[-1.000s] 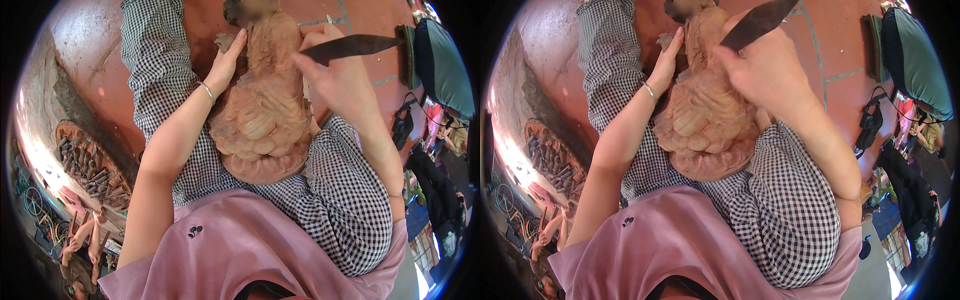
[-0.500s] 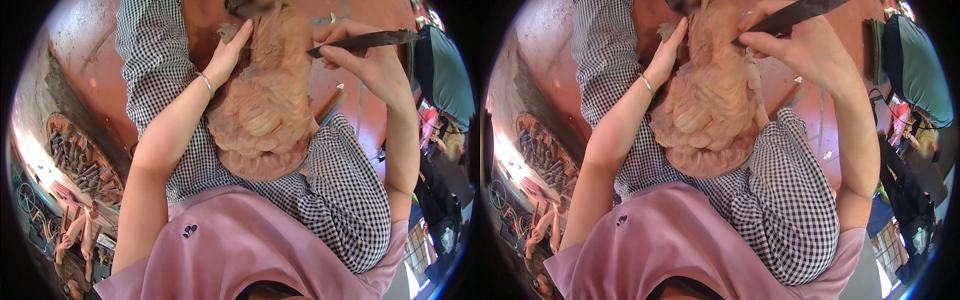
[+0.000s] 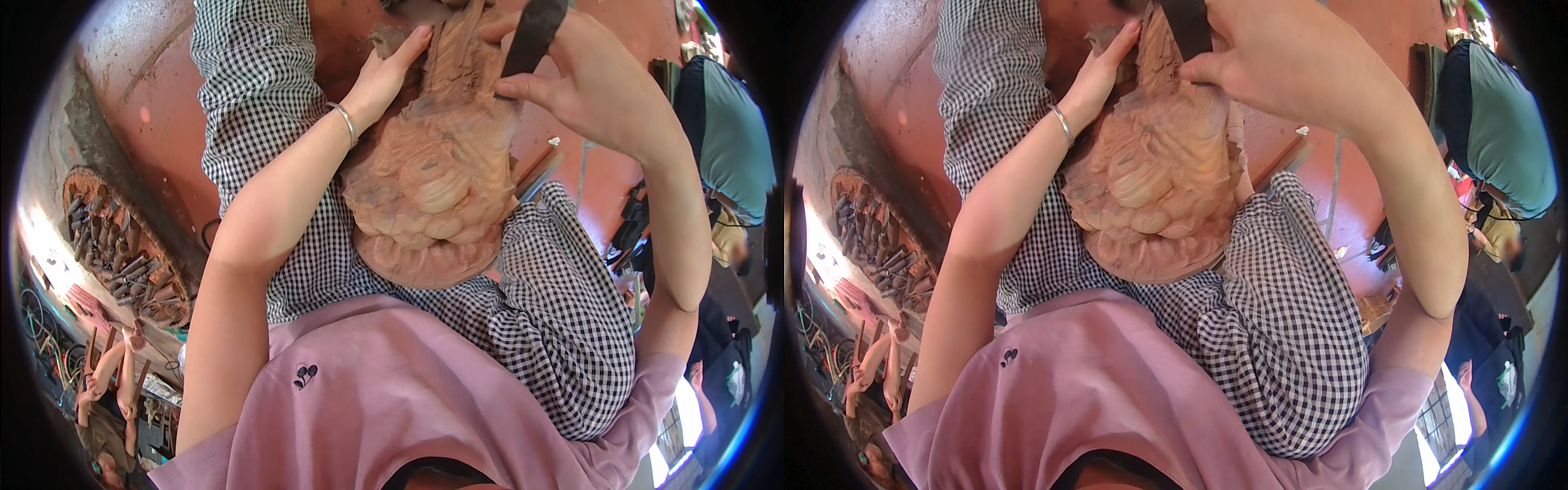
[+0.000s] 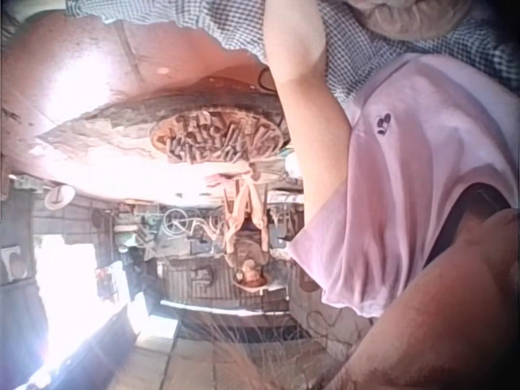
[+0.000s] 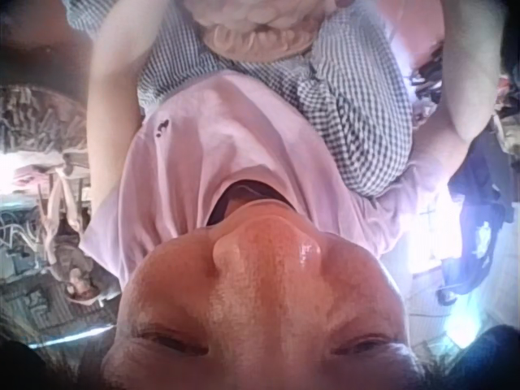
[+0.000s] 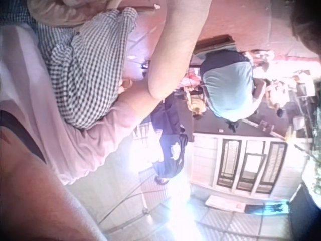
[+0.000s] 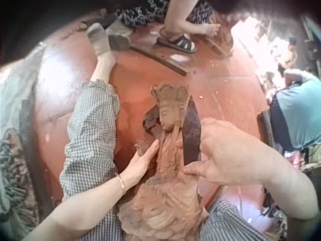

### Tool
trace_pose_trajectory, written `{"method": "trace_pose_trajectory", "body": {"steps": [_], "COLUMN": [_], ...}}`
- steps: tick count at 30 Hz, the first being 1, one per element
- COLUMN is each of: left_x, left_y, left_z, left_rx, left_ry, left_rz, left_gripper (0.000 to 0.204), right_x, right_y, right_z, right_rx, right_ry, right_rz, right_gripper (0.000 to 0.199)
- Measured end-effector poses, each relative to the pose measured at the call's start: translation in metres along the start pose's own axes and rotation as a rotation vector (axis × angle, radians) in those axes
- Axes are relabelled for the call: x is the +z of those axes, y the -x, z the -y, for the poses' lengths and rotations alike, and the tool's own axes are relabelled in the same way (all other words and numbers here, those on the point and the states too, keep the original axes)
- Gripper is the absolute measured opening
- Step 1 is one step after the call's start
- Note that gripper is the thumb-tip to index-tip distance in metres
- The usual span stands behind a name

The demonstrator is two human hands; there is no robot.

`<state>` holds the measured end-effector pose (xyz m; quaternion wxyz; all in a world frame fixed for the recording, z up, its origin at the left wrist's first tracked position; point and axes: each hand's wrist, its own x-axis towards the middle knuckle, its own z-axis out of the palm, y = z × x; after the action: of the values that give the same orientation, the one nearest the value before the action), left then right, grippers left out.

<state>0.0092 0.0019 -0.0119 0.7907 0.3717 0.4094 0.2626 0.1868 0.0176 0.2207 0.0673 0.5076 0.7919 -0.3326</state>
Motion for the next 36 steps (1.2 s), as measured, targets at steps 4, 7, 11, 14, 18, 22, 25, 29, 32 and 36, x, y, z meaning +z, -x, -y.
{"method": "trace_pose_trajectory", "body": {"steps": [4,7,11,14,18,22,25,29,32,36], "left_x": [-0.003,-0.004,-0.003,-0.003,-0.002,-0.002,-0.004,-0.003,-0.001,-0.004], "left_y": [-0.001,-0.003,-0.002,-0.002,0.0,0.003,-0.004,-0.001,0.0,-0.001], "left_z": [0.002,0.005,0.001,0.002,0.0,-0.006,0.005,0.001,0.0,0.002], "left_rx": [-0.051,-0.084,-0.033,-0.014,-0.058,-0.153,-0.067,-0.052,-0.055,-0.052], "left_ry": [0.0,0.021,-0.029,-0.035,-0.01,0.008,0.003,-0.009,-0.023,-0.025], "left_rz": [0.046,0.022,0.025,0.03,0.018,0.043,0.042,0.023,-0.005,0.009], "left_gripper": [0.087,0.087,0.087,0.087,0.086,0.087,0.088,0.09,0.09,0.086], "right_x": [0.012,0.013,0.027,0.023,0.008,0.021,0.006,0.0,0.026,0.001], "right_y": [-0.001,-0.002,0.006,0.006,-0.005,0.009,0.0,0.003,0.016,0.004], "right_z": [-0.011,-0.02,-0.026,-0.008,-0.017,-0.017,-0.012,-0.022,-0.041,-0.025], "right_rx": [-0.152,0.004,0.051,-0.064,0.12,0.11,-0.025,-0.007,-0.147,0.002], "right_ry": [0.017,0.133,-0.093,0.011,-0.09,-0.117,0.014,-0.204,-0.154,-0.218], "right_rz": [-0.019,0.09,-0.115,-0.127,0.018,-0.038,-0.014,-0.02,-0.07,-0.035], "right_gripper": [0.034,0.032,0.034,0.034,0.031,0.037,0.031,0.03,0.031,0.027]}}
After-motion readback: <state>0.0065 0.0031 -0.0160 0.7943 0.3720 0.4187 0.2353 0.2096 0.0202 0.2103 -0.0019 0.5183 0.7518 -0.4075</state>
